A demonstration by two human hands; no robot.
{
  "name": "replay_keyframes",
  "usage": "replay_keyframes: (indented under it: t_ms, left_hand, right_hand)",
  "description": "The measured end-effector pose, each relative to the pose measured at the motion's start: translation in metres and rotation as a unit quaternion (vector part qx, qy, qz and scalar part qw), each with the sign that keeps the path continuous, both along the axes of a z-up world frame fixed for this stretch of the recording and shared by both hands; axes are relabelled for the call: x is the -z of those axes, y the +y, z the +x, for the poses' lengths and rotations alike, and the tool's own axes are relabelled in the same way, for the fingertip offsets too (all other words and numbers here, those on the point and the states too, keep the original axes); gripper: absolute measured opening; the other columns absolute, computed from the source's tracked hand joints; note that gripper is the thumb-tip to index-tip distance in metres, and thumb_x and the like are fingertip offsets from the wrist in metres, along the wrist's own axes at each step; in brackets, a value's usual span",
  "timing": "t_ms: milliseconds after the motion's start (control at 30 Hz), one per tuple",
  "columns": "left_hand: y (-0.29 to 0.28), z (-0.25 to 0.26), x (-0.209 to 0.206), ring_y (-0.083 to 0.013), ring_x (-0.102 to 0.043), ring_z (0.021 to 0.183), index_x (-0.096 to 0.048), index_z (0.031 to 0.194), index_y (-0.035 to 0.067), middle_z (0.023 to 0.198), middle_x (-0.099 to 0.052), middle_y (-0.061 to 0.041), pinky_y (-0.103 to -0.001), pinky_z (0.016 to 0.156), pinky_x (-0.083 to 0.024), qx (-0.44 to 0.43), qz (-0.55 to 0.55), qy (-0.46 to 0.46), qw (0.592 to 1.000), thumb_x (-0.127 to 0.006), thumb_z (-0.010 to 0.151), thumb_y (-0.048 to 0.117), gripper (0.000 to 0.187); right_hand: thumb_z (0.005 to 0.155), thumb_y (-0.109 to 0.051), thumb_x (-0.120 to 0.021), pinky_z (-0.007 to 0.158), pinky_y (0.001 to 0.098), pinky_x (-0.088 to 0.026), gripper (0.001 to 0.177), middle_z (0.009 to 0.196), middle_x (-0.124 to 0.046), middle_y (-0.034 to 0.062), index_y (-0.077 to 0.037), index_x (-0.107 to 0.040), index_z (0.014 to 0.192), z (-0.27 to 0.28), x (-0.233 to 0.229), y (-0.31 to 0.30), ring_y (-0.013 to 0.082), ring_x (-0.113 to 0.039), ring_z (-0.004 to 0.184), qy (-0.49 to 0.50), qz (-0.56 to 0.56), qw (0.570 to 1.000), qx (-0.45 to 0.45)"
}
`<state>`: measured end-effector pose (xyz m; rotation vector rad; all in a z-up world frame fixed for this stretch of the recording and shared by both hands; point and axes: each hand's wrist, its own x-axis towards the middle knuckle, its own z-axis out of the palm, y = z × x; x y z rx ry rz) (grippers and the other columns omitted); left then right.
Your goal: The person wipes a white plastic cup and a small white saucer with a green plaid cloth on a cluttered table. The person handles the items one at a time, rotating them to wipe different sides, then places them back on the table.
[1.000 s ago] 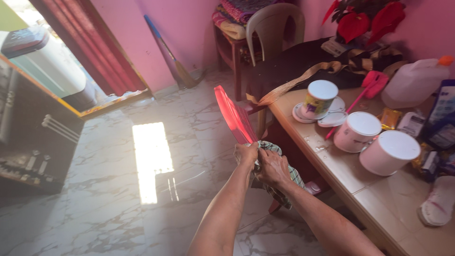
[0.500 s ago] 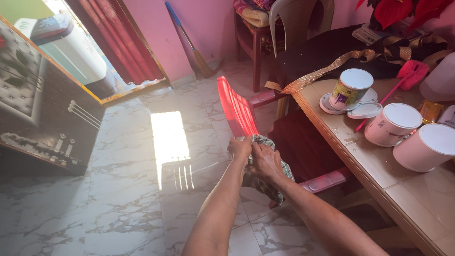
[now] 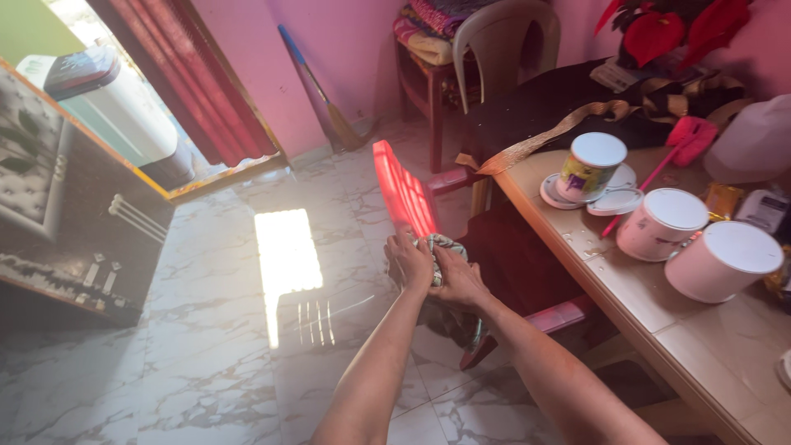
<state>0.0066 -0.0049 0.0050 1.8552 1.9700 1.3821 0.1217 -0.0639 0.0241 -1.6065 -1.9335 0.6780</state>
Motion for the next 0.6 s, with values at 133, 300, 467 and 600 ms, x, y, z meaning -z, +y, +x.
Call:
replay_keyframes:
  t_ms: [133,300,467,600]
  left_hand:
    - [-0.007,0.030,-0.020,-0.0309,-0.067,0.094,-0.069,0.107,0.013,0.096,-0.067,-0.010,-0.047,0.087,-0.050,0.086,-0.017,-0.074,0.993,-0.072,0.085,0.013,0.022]
    - [-0.012,0.103,-0.040,-0.0169,-0.068,0.075,-0.074,0.098,0.010,0.084,-0.071,-0.007,-0.033,0.072,-0.054,0.189,-0.045,-0.222,0.956,-0.073,0.086,0.013,0.012]
    - [-0.018,0.192,-0.041,-0.0074,-0.059,0.072,-0.078,0.097,0.007,0.082,-0.069,-0.002,-0.028,0.066,-0.049,0.270,-0.154,-0.362,0.879,-0.074,0.088,0.012,0.011]
    - [-0.022,0.255,-0.023,-0.0082,-0.064,0.076,-0.079,0.098,0.008,0.084,-0.073,-0.001,-0.028,0.070,-0.052,0.340,-0.231,-0.315,0.856,-0.075,0.087,0.019,0.016]
  right_hand:
    - [0.077,-0.038,-0.083,0.104,0.0425,-0.041,0.084,0.135,-0.059,0.0110,-0.013,-0.044,0.147,0.048,0.023,0.009,0.0255,-0.054,0.127,0.193,-0.086,0.975,-0.065]
    - [0.092,-0.020,-0.074,0.086,0.0318,-0.047,0.054,0.108,-0.063,0.0041,-0.002,-0.060,0.142,0.142,0.034,-0.003,0.0137,-0.055,0.097,0.498,-0.094,0.860,-0.053]
    - [0.088,-0.017,-0.076,0.087,0.0336,-0.052,0.041,0.106,-0.073,0.0036,-0.001,-0.067,0.124,0.246,-0.015,-0.022,0.0125,-0.065,0.097,0.405,-0.098,0.904,0.093]
    - [0.086,-0.017,-0.076,0.092,0.0312,-0.053,0.041,0.111,-0.076,0.0059,-0.001,-0.072,0.124,0.330,-0.062,-0.064,0.0121,-0.067,0.102,0.315,-0.063,0.940,0.116]
